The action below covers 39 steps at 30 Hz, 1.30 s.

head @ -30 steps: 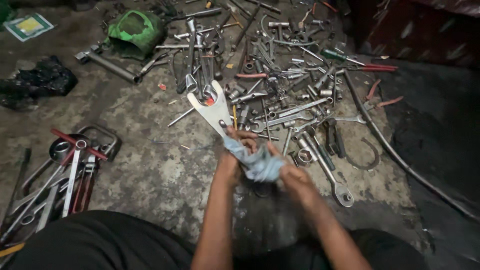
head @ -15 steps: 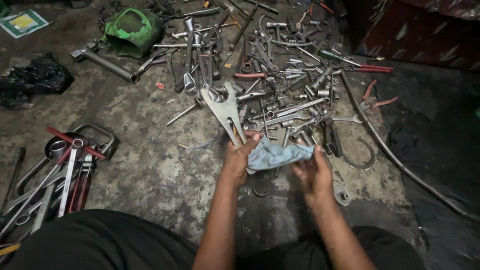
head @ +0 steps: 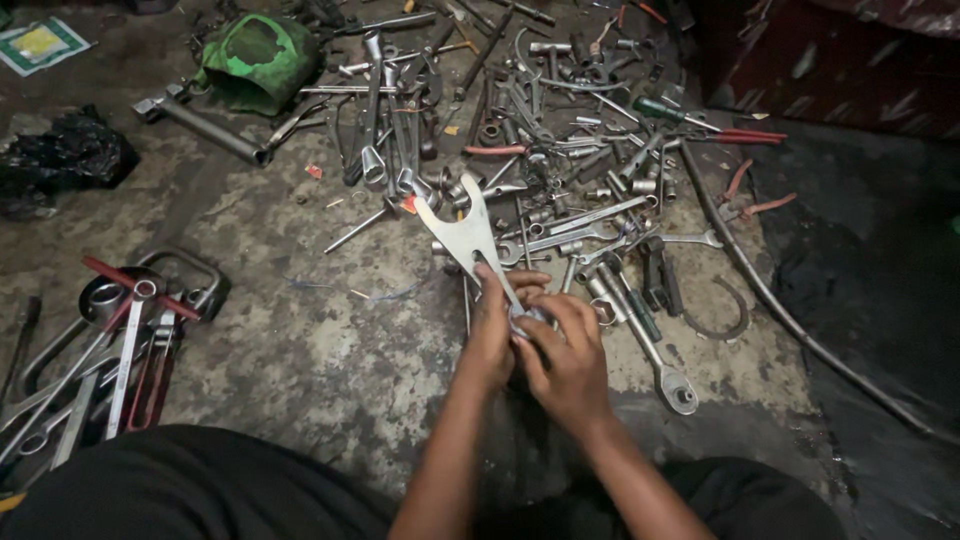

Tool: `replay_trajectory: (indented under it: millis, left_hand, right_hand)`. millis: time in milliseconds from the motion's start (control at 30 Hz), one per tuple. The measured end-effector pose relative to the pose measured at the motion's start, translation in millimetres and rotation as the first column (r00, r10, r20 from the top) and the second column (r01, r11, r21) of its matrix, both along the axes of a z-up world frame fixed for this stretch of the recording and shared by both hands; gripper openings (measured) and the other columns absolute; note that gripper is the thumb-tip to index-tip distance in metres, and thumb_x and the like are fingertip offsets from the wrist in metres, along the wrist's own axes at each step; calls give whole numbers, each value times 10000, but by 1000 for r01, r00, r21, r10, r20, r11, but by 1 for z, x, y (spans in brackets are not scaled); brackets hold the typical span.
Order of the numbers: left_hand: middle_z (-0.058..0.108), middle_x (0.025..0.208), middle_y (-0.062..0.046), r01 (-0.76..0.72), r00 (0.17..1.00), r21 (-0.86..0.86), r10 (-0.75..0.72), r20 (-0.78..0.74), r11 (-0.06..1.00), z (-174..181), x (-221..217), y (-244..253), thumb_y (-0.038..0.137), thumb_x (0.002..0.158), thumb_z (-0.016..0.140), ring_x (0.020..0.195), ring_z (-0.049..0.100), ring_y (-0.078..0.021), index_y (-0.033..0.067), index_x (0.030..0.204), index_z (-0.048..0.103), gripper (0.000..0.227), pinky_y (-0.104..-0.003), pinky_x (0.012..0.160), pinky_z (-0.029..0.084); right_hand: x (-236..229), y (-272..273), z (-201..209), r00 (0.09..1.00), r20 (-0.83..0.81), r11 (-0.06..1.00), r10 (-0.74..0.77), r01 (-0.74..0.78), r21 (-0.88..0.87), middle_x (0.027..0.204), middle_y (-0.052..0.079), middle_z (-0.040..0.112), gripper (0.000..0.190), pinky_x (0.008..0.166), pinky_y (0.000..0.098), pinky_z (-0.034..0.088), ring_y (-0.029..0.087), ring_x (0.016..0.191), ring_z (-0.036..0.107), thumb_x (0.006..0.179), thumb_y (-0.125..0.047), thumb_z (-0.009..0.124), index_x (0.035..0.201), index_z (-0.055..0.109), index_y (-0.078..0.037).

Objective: The person wipes several metal tools, including wrenches and sockets, with a blue cloth while sitting on a workshop floor.

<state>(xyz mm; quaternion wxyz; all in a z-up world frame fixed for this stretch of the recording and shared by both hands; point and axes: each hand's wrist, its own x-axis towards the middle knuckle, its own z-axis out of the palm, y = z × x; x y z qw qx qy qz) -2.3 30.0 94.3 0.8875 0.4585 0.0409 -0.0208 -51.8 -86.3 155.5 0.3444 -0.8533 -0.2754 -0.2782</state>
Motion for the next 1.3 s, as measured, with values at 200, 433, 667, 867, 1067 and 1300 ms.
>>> replay_trajectory:
  millis: [200, 433, 667, 867, 1067, 1300]
  left_hand:
    - [680, 970, -87, 201, 980, -53, -201, 7, 978, -25, 16, 3, 876, 853, 64, 805, 638, -143, 3, 1270, 682, 1148, -254, 676, 511]
    - [703, 1006, -16, 241, 958, 137, -212, -195, 961, -77, 26, -9, 882, 938, 113, 855, 656, -92, 12, 1298, 631, 1075, -224, 749, 517]
    - [644, 746, -60, 209, 966, 209, -168, -198, 955, -62, 3, -44, 789, 948, 215, 526, 549, -187, 51, 1193, 661, 896, -351, 464, 449]
    - [669, 753, -97, 175, 984, 464, -131, -124, 868, -27, -5, -40, 764, 948, 200, 540, 628, -177, 40, 1164, 648, 878, -357, 478, 488]
    - [701, 929, -343, 47, 998, 711, -5, -60, 701, -4, -7, -39, 665, 1012, 273, 950, 693, -466, -29, 1106, 713, 827, -503, 796, 516]
    - [692, 936, -331, 37, 999, 780, -5, -43, 625, 12, -11, -35, 566, 1028, 267, 982, 666, -527, -43, 1029, 707, 751, -550, 843, 500]
  right_hand:
    - [1, -7, 0, 991, -133, 981, -30, 55, 185, 1120, 103, 710, 240, 925, 403, 540, 300, 1072, 680, 881, -3, 688, 1112, 718, -62]
    - [17, -16, -5, 900, -433, 869, -49, 252, 425, 987, 98, 765, 240, 722, 334, 576, 247, 846, 757, 930, -69, 694, 1167, 665, -53]
    - [31, -27, -14, 965, -74, 946, -253, 263, 189, 1026, 146, 716, 169, 796, 386, 565, 302, 928, 725, 943, -54, 717, 1098, 657, -27]
    - [29, -31, -11, 976, -28, 958, -216, 217, 189, 1015, 154, 682, 105, 798, 390, 554, 327, 947, 701, 919, -40, 692, 1021, 678, -20]
    - [32, -26, -15, 975, -192, 917, -108, 172, 361, 995, 129, 686, 145, 856, 341, 526, 264, 938, 687, 960, -26, 640, 1088, 695, 15]
    - [32, -30, -29, 969, -245, 888, -32, 140, 438, 1026, 96, 650, 184, 837, 307, 521, 187, 947, 651, 977, -7, 603, 1154, 648, 16]
